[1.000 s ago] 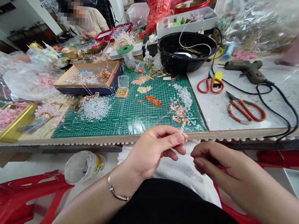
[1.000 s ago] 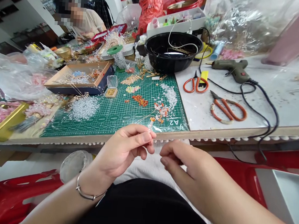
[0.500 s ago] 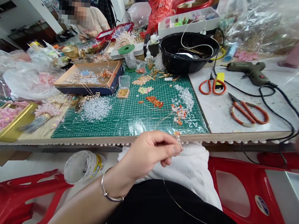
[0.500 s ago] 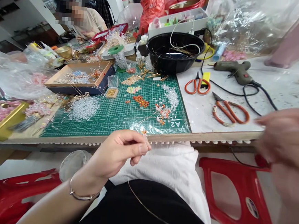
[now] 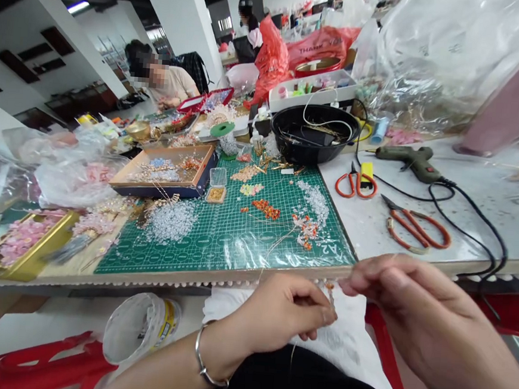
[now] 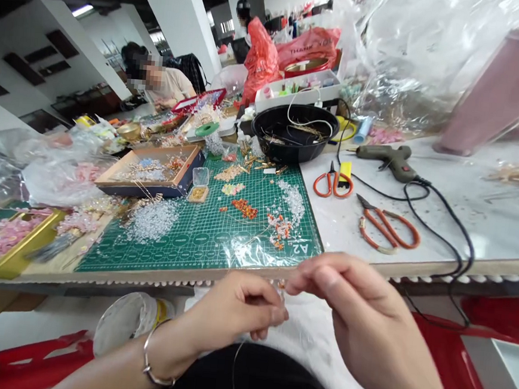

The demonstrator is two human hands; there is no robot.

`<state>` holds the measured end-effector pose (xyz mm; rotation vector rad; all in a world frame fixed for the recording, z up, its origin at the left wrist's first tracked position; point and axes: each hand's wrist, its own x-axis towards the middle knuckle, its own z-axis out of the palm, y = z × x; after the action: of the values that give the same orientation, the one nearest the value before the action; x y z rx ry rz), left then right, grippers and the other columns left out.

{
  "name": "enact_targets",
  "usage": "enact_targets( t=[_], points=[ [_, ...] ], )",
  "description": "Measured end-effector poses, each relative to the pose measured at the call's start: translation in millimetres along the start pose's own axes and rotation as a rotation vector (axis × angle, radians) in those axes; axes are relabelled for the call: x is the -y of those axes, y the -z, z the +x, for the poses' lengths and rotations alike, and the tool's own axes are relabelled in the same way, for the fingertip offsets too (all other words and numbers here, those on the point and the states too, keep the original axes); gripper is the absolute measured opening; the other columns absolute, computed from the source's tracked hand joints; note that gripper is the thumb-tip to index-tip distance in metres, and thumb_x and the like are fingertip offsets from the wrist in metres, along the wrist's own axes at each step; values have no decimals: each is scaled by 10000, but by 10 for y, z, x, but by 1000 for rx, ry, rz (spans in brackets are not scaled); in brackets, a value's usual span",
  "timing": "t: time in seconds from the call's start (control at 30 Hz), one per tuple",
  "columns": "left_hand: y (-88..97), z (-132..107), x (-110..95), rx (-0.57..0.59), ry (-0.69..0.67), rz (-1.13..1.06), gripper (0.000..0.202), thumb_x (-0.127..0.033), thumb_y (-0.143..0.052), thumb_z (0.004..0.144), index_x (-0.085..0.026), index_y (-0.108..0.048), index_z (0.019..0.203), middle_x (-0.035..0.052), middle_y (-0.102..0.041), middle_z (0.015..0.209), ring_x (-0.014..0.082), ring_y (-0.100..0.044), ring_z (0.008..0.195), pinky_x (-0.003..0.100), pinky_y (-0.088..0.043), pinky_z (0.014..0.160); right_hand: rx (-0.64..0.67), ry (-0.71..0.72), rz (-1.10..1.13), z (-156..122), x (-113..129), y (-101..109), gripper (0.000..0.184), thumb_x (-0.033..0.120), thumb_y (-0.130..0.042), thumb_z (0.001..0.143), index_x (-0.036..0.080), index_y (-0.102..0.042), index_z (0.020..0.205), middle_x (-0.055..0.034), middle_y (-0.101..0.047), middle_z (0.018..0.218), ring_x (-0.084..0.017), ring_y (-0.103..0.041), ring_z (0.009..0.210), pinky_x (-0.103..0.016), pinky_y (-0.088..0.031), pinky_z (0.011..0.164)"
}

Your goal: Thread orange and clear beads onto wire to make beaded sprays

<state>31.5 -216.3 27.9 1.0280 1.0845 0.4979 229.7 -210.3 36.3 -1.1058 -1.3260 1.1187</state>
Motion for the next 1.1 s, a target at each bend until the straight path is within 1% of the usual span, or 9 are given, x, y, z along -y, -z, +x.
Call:
enact_targets(
  t=[0.1, 0.2, 0.3, 0.4, 0.53, 0.67, 0.9, 1.03, 1.1],
  points=[
    [21, 23, -57, 86, -58, 357, 337, -513, -711, 843, -192, -725, 739, 2, -636, 634, 138, -596, 566, 262, -478, 546, -27, -188, 442, 1, -22, 163, 207, 408, -630, 926, 290, -659, 758, 13, -422, 531, -149, -410, 454, -277, -413, 413],
    [196, 96, -386, 104, -244, 688, 284, -471, -632, 918, -243, -784, 844, 24, -773, 859, 193, -702, 798, 299, -533, 729, -51, -371, 479, -31, -15, 215, 289, 459, -736, 827, 240, -628, 671, 41, -307, 558, -114, -248, 475, -256, -257, 400],
    [530, 396, -845, -97, -355, 835, 311, -400, -498, 1001, -239, -763, 1031, 34, -768, 1095, 233, -683, 1033, 368, -505, 915, 1, -603, 491, -94, -60, 161, 365, 534, -776, 795, 214, -620, 716, 64, -301, 595, -95, -202, 522, -236, -240, 454],
    [870, 929, -1132, -204, -388, 995, 308, -325, -459, 1023, -189, -725, 1096, 86, -743, 1141, 256, -667, 1050, 455, -488, 983, 81, -690, 543, -123, -151, 84, 401, 542, -786, 806, 203, -585, 729, 81, -271, 613, -93, -158, 551, -230, -208, 477],
    [1076, 1591, -1102, -86, -388, 1171, 210, -322, -614, 981, -168, -694, 1100, 87, -701, 1167, 227, -666, 1048, 457, -543, 961, 101, -744, 624, -72, -186, 23, 440, 524, -803, 807, 198, -526, 702, 99, -215, 602, -83, -107, 549, -227, -155, 474],
    [1088, 1869, -944, -14, -411, 1225, 326, -364, -615, 986, -183, -628, 1257, 109, -638, 1288, 235, -654, 1090, 451, -575, 927, 43, -761, 664, 43, -85, -39, 471, 541, -771, 835, 208, -471, 694, 100, -238, 597, -75, -85, 529, -218, -118, 456],
    [1123, 1767, -1051, -74, -461, 981, 126, -263, -614, 961, -162, -691, 969, 89, -717, 1034, 216, -689, 974, 415, -587, 883, -54, -531, 392, 277, -178, -116, 437, 577, -698, 862, 218, -497, 713, 104, -230, 578, -82, -131, 518, -205, -156, 438],
    [983, 1234, -1128, -110, -474, 694, 193, -259, -482, 1000, -164, -643, 1049, 94, -735, 1031, 153, -729, 840, 305, -615, 739, -131, -380, 181, 260, -198, -87, 346, 498, -717, 881, 214, -585, 734, 66, -422, 545, -86, -317, 471, -200, -250, 414],
    [837, 890, -1076, -37, -423, 355, 118, -260, -657, 904, -153, -669, 953, 52, -734, 845, 142, -723, 737, 254, -600, 656, -159, -153, -69, 226, -116, -107, 268, 402, -673, 924, 229, -594, 735, 48, -495, 553, -96, -403, 450, -201, -319, 394]
  ],
)
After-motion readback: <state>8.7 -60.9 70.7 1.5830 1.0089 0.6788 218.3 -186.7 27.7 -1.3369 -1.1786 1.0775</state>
